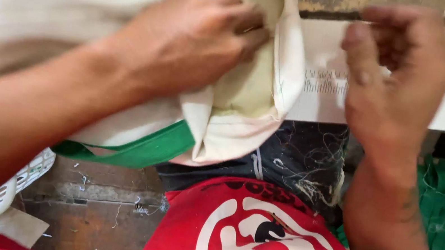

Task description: A worker is finishing a tote bag by turning it inside out, inspecting the seams, and sewing specific sections using an industrial sewing machine.

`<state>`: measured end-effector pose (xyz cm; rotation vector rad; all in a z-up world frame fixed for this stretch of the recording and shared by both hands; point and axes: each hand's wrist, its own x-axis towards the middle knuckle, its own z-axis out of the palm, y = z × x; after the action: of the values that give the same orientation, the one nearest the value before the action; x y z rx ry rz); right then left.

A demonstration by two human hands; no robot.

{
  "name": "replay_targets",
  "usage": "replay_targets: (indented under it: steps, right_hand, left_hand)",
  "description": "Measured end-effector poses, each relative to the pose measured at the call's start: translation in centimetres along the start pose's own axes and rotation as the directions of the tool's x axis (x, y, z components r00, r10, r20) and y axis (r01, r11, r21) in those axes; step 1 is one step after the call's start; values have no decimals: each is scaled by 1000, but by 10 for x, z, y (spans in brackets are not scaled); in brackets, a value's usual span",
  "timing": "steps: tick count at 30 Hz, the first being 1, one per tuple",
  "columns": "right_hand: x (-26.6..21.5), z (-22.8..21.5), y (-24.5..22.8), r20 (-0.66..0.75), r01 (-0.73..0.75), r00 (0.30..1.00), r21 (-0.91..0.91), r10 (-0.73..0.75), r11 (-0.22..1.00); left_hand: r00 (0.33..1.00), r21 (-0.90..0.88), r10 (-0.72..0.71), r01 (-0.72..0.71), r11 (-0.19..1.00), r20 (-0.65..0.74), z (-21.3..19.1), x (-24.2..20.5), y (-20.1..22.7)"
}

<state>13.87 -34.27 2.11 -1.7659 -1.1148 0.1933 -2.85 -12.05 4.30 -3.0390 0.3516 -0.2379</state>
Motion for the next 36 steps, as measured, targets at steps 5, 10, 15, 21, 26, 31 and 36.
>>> replay_targets:
  steps: [5,10,15,21,26,31,36]
  right_hand:
    - [18,38,-5,200,-19,974,-407,109,913]
    - [19,34,-9,179,-10,979,-424,95,906]
    - [4,47,2,155,225,973,-497,-169,838]
    - [0,62,7,294,414,910,-683,-293,601]
    - [16,23,4,463,342,873,-353,-154,871]
    - [42,7,45,461,579,770,-212,-442,787]
    - [43,19,46,522,647,704,-191,-482,738]
  left_hand:
    - [978,-105,-141,126,987,-153,21,-13,21]
    - [982,-85,-120,108,990,-148,23,-15,17]
    - [992,-96,-54,44,994,-112,20,-10,9]
    - [967,-261,-171,118,958,-189,11,-21,12]
    - [999,175,13,-6,984,-42,12,-21,12]
    - [999,210,51,-47,977,-15,11,-18,10]
    - [995,64,47,-41,997,-93,11,-32,-10]
